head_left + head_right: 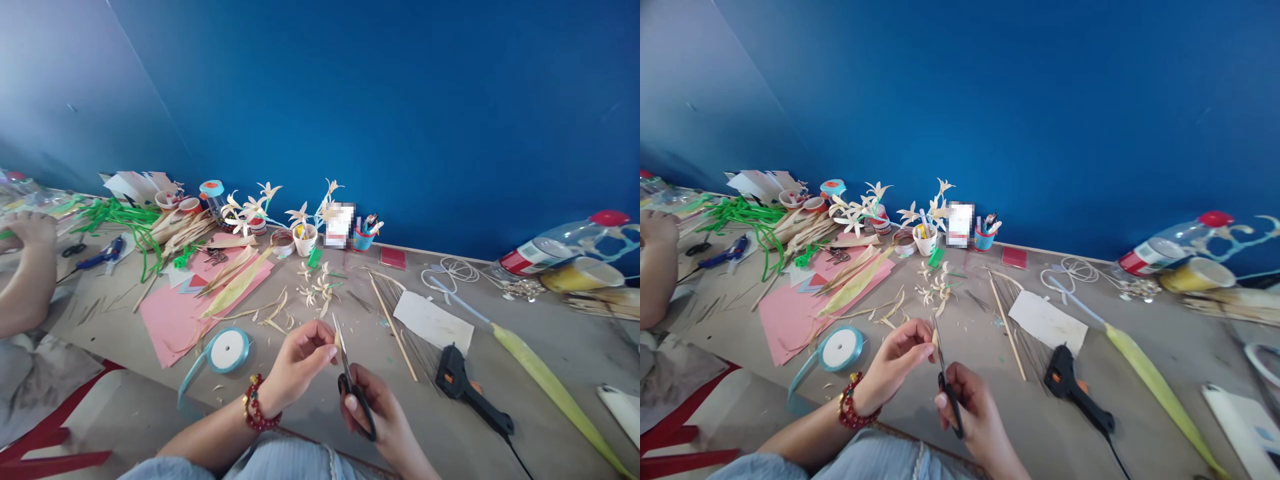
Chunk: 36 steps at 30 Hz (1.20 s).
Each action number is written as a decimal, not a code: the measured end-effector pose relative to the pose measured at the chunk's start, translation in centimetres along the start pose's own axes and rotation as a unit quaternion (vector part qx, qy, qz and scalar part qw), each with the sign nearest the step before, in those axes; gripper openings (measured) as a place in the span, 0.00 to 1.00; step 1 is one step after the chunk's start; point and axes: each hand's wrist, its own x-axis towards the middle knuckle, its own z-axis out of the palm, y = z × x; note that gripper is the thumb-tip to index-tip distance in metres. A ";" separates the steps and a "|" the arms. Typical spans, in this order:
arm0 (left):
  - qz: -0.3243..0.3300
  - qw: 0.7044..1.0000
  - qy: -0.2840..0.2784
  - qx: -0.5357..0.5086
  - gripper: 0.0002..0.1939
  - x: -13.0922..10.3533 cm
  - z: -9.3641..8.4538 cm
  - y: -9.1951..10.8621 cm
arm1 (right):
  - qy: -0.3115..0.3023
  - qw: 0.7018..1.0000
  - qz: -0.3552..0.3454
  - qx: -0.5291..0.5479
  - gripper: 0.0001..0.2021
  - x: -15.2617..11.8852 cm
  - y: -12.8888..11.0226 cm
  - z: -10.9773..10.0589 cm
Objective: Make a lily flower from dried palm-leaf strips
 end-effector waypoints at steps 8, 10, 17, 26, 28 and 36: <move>-0.021 1.000 -0.003 0.009 0.11 -0.1 -0.2 0.2 | 0.008 1.000 0.004 -0.009 0.27 0.1 0.8 -0.4; -0.032 0.999 -0.012 0.021 0.11 0.0 -0.5 0.3 | 0.003 1.000 -0.002 -0.017 0.28 0.1 0.7 -0.7; -0.056 0.996 -0.065 0.034 0.12 0.4 -1.4 1.1 | -0.047 0.998 0.005 -0.029 0.28 0.1 -0.9 -1.5; -0.046 0.995 -0.078 0.050 0.12 0.5 -1.6 1.3 | -0.048 0.999 0.007 -0.019 0.28 0.2 -0.6 -1.1; -0.045 0.995 -0.076 0.042 0.12 0.5 -1.4 1.3 | -0.042 0.999 0.008 -0.018 0.28 0.2 -0.5 -1.1; -0.037 0.996 -0.077 0.038 0.11 0.5 -1.5 1.3 | -0.031 0.999 0.020 -0.018 0.28 -0.1 0.0 -1.1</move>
